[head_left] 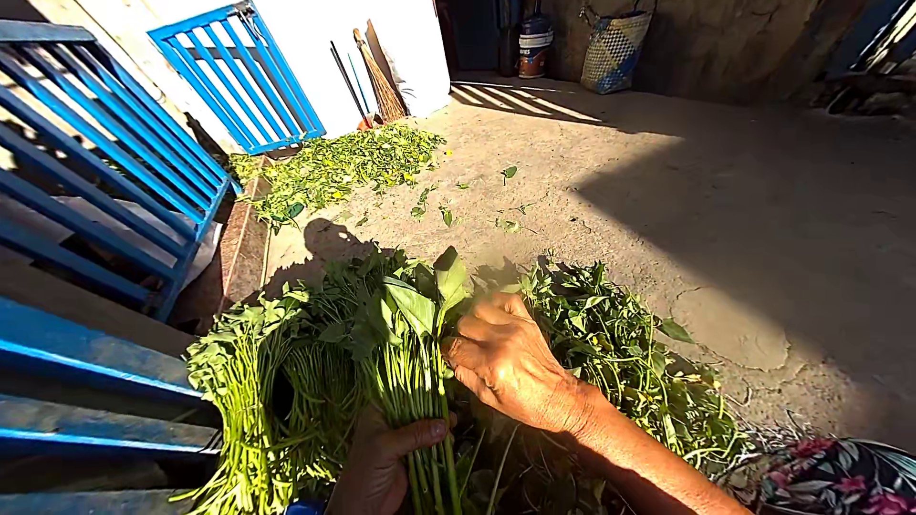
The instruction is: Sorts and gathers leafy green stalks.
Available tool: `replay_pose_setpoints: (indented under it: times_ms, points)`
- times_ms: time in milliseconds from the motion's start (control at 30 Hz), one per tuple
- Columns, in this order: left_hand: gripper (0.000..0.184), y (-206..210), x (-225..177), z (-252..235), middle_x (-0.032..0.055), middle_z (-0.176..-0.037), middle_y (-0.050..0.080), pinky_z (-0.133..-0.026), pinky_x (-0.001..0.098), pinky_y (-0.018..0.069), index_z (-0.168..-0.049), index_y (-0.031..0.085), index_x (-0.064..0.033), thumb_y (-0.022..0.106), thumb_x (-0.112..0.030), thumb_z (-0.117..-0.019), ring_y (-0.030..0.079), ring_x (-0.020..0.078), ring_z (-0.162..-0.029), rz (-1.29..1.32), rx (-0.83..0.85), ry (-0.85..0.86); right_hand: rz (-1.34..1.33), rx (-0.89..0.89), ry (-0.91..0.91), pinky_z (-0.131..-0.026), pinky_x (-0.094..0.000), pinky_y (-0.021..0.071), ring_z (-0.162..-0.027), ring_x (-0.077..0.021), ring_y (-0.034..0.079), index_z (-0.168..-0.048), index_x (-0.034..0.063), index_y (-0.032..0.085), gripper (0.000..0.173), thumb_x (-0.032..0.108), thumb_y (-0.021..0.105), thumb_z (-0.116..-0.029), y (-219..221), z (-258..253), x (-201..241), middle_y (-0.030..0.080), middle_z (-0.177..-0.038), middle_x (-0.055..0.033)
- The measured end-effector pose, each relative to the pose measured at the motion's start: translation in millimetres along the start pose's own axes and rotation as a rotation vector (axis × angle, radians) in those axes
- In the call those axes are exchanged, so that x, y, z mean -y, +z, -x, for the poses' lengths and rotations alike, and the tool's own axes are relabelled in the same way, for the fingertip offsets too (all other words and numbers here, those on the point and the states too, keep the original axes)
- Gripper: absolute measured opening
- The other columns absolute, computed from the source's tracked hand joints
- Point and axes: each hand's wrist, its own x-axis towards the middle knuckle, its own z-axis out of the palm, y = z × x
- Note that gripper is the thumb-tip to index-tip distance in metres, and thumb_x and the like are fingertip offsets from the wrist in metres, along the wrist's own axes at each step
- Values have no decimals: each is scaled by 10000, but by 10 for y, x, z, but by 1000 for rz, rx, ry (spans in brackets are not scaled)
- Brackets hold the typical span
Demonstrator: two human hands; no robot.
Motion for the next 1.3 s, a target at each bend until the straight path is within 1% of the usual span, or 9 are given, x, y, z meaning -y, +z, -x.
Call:
replay_pose_setpoints:
  times_ms: [233, 333, 433, 567, 700, 767, 900, 1100, 1300]
  points:
    - [477, -49, -15, 4, 230, -900, 725, -738, 468, 639, -1081, 614, 33, 835, 111, -666, 742, 322, -780, -39, 156, 86, -1001, -306, 805, -457, -209, 391, -540, -63, 500, -902, 141, 679, 217, 172, 499, -1020, -163, -28, 107, 569, -687, 9]
    - [480, -84, -33, 48, 218, -903, 737, -727, 459, 645, -1095, 632, -10, 842, 102, -678, 751, 314, -779, -17, 154, 134, -1045, -548, 764, -589, -188, 522, -665, -78, 598, -1133, 91, 646, 198, 150, 461, -1094, -578, -61, 0, 639, -855, -23]
    - [476, -166, -46, 76, 206, -923, 736, -753, 466, 638, -1119, 651, -59, 834, 91, -706, 746, 313, -804, 30, 185, 197, -977, -589, 732, -453, -180, 424, -514, -67, 468, -1165, 130, 657, 208, 231, 497, -1081, -914, 193, 131, 528, -721, -2]
    - [400, -174, -99, 131, 176, -898, 746, -766, 439, 633, -1074, 710, -95, 833, 47, -721, 748, 279, -799, 33, 159, 249, -1114, -55, 670, -532, -144, 414, -605, 38, 493, -939, 119, 650, 276, 372, 761, -927, -899, 939, 327, 562, -717, 88]
    - [417, -170, -52, 103, 196, -926, 742, -779, 452, 630, -1096, 711, -93, 832, 50, -724, 744, 298, -810, 53, 188, 271, -976, 570, 892, -766, -466, 531, -832, -219, 616, -1328, 27, 609, 853, 679, 755, -798, -244, 1220, 467, 662, -973, -120]
    - [435, -106, -13, 91, 199, -932, 741, -771, 456, 633, -1099, 691, -74, 844, 54, -712, 744, 303, -807, 60, 172, 270, -1169, 426, 984, -983, -408, 554, -1099, -174, 657, -1331, 47, 600, 783, 567, 826, -792, 58, 1131, 561, 672, -1200, -92]
    - [485, -8, 30, 33, 225, -904, 725, -742, 475, 640, -1091, 566, 40, 825, 104, -686, 744, 322, -786, 76, -14, 242, -1568, -265, 1265, -867, -329, 596, -942, -158, 702, -1151, -12, 640, 274, 103, 717, -915, 257, 688, 801, 717, -1009, -89]
    - [411, 22, 40, -91, 263, -943, 695, -766, 458, 629, -1126, 547, 111, 711, 133, -750, 722, 311, -838, 52, -307, 143, -1848, -495, 1129, -914, -514, 568, -733, -260, 660, -987, 30, 520, 368, 243, 246, -1110, 263, 589, 790, 586, -712, -101]
    - [486, -166, -126, -170, 188, -1048, 709, -765, 471, 629, -1257, 571, -2, 722, 119, -812, 722, 268, -893, 38, -551, 291, -1877, -138, 1226, -456, -236, 428, -453, -47, 399, -908, 146, 509, 319, 354, 360, -1099, 48, 1283, 748, 398, -600, 66]
